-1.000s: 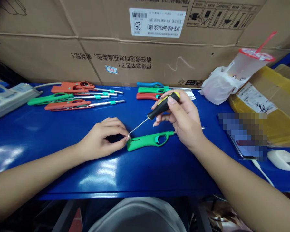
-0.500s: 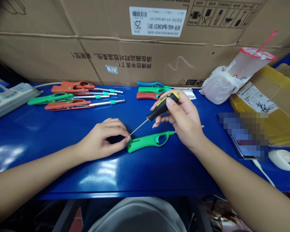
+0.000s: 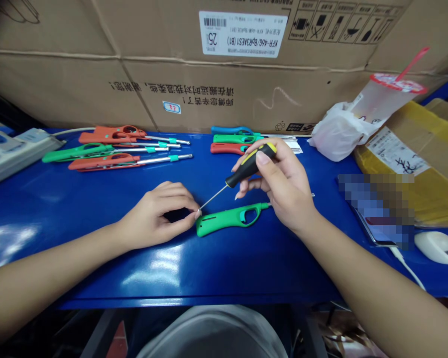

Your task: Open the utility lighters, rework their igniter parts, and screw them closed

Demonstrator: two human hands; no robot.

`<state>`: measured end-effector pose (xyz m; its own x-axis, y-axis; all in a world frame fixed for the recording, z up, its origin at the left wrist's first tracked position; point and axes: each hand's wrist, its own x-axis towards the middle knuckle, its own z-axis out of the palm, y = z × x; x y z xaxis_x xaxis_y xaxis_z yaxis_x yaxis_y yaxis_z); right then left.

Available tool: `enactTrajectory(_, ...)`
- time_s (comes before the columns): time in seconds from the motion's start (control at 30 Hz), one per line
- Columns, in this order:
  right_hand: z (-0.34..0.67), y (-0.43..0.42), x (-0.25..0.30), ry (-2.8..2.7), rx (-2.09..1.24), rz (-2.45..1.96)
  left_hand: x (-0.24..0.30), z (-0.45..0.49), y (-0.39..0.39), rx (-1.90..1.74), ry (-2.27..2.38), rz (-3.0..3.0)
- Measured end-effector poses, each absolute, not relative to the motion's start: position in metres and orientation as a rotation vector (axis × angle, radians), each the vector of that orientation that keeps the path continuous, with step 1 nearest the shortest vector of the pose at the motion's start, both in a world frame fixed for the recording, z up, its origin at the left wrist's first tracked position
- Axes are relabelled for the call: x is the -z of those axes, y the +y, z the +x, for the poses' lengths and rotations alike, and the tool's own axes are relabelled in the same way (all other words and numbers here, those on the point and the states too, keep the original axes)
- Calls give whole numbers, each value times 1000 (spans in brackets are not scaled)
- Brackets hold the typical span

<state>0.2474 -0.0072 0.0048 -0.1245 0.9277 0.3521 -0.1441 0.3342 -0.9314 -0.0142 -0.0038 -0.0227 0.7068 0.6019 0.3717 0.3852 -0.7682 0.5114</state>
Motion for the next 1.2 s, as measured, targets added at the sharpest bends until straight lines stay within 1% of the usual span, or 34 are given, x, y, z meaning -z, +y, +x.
enactTrajectory(0.43,244,-10,-7,-1377,-1004,-823,26,-16,-3,-799,780,2538)
enactTrajectory(0.6,247,-10,-9,-1364,-954,-775,25,-15,-4,-718,886,2483)
enactTrajectory(0.87,223,-19,-40,-1408,-844,-818,25,-14,-11,-589,842,2521)
enactTrajectory(1.0,200,-25,-51,-1452,-859,-853,25,-15,-10,-565,786,2557)
enactTrajectory(1.2,190,-21,-24,-1398,-862,-862,28,-14,-7,-584,769,2525)
